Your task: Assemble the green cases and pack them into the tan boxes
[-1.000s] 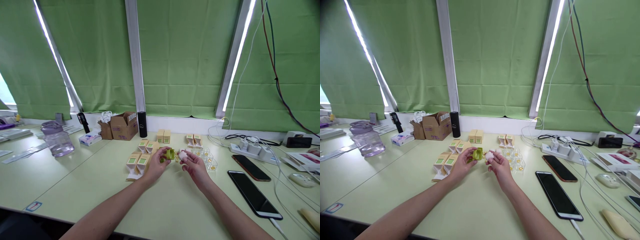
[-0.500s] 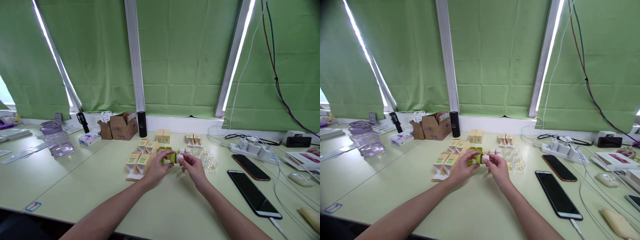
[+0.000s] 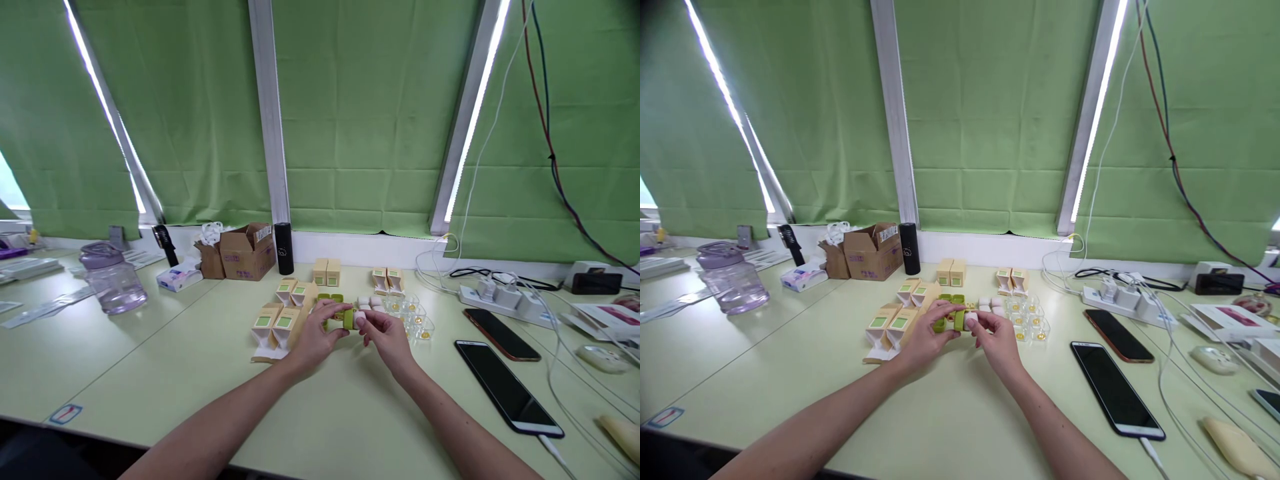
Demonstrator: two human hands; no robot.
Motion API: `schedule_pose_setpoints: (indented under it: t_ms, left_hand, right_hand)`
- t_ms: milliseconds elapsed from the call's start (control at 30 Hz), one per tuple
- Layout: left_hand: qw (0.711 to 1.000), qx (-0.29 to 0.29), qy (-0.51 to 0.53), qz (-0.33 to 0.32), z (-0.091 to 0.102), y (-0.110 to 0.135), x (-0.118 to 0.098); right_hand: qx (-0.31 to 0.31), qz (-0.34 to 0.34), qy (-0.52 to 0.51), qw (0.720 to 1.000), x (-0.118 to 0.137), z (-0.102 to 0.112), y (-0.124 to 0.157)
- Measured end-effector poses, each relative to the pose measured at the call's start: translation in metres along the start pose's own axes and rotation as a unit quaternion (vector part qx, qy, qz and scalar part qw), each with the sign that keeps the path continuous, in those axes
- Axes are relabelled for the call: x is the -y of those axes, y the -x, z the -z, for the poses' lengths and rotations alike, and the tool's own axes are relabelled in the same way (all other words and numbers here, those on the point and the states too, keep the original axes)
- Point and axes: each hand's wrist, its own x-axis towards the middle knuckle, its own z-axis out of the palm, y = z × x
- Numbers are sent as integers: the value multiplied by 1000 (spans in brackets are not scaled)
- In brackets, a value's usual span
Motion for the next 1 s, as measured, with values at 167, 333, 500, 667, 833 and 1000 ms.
schedule_pose_setpoints:
  t_ms: [167, 333, 500, 667, 833, 1000]
  left_hand:
    - [1000, 1, -17, -3, 0, 0, 0]
    - [999, -2, -31, -34, 0, 1, 2]
    - [998, -3, -39, -44, -1, 1, 7]
    - [997, 7, -58, -46, -3, 2, 8]
    - [996, 8, -77, -46, -4, 4, 4]
    - [995, 11, -87, -48, -5, 5, 5]
  right_hand:
    - [-5, -6, -2, 1000, 1, -1, 0]
    - [-12, -3, 6, 1000, -1, -3, 1]
    - [-14, 10, 29, 999, -2, -2, 3]
    - [-7, 17, 53, 998, -3, -2, 3]
    - [-18, 12, 46, 999, -2, -5, 5]
    - [-20, 3, 27, 999, -1, -6, 6]
